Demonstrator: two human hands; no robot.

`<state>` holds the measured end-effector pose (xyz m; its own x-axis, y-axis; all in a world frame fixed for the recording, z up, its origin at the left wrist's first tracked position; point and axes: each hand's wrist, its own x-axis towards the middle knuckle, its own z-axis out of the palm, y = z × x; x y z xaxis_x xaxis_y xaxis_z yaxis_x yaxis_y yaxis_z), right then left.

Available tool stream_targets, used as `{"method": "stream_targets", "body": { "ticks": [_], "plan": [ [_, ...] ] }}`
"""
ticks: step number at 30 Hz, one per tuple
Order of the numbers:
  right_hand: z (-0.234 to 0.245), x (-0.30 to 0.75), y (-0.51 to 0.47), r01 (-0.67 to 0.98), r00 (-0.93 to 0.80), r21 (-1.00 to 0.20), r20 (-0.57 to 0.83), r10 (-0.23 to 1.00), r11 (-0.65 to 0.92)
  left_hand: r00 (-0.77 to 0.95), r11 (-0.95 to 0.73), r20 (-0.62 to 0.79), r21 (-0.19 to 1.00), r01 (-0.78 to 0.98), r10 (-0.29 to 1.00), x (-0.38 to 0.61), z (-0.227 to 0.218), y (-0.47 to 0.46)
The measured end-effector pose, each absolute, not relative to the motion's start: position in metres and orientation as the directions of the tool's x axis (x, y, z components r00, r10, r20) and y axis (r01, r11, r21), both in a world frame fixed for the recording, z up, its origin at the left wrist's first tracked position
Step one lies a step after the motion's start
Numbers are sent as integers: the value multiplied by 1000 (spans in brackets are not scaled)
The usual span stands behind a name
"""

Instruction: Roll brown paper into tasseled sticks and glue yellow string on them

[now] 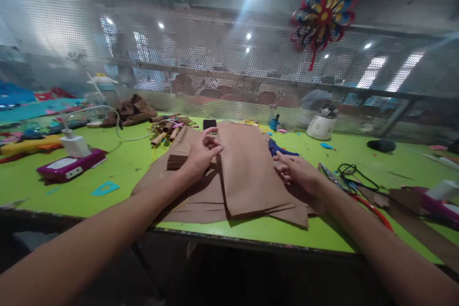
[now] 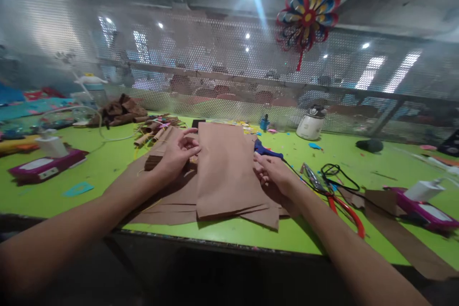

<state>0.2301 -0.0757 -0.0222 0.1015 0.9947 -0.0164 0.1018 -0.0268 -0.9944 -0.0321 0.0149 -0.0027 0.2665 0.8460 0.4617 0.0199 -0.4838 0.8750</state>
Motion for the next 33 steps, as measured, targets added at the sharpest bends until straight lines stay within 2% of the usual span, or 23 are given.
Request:
{"method": "stream_targets", "body": {
  "ticks": [4,9,14,20,25,30,33],
  "plan": [
    [-22,230,-74,37,85,-999,-31,996,-34,247,-507,496,862,-23,832,-32,0,15],
    [-12,221,-82,-38,-43,-991,-126,991,-127,235,-499,476,865,50,848,-32,-1,19],
    [-6,213,-90,-131,-24,-981,-139,990,-141,258,-397,394,917,-43,882,-33,-7,21],
    [-9,211,-90,38,140,-998,-51,989,-57,320,-130,151,988,-85,935,-31,-10,15],
    [-10,204,-93,178,160,-982,89,983,60,454,54,17,988,-143,891,-30,-10,9],
    [-12,195,-96,348,141,-918,251,958,189,521,102,44,963,-248,853,-30,-12,12],
    [-10,194,-98,297,110,-927,273,956,230,528,85,74,959,-270,846,-32,-12,13]
  ]
}}
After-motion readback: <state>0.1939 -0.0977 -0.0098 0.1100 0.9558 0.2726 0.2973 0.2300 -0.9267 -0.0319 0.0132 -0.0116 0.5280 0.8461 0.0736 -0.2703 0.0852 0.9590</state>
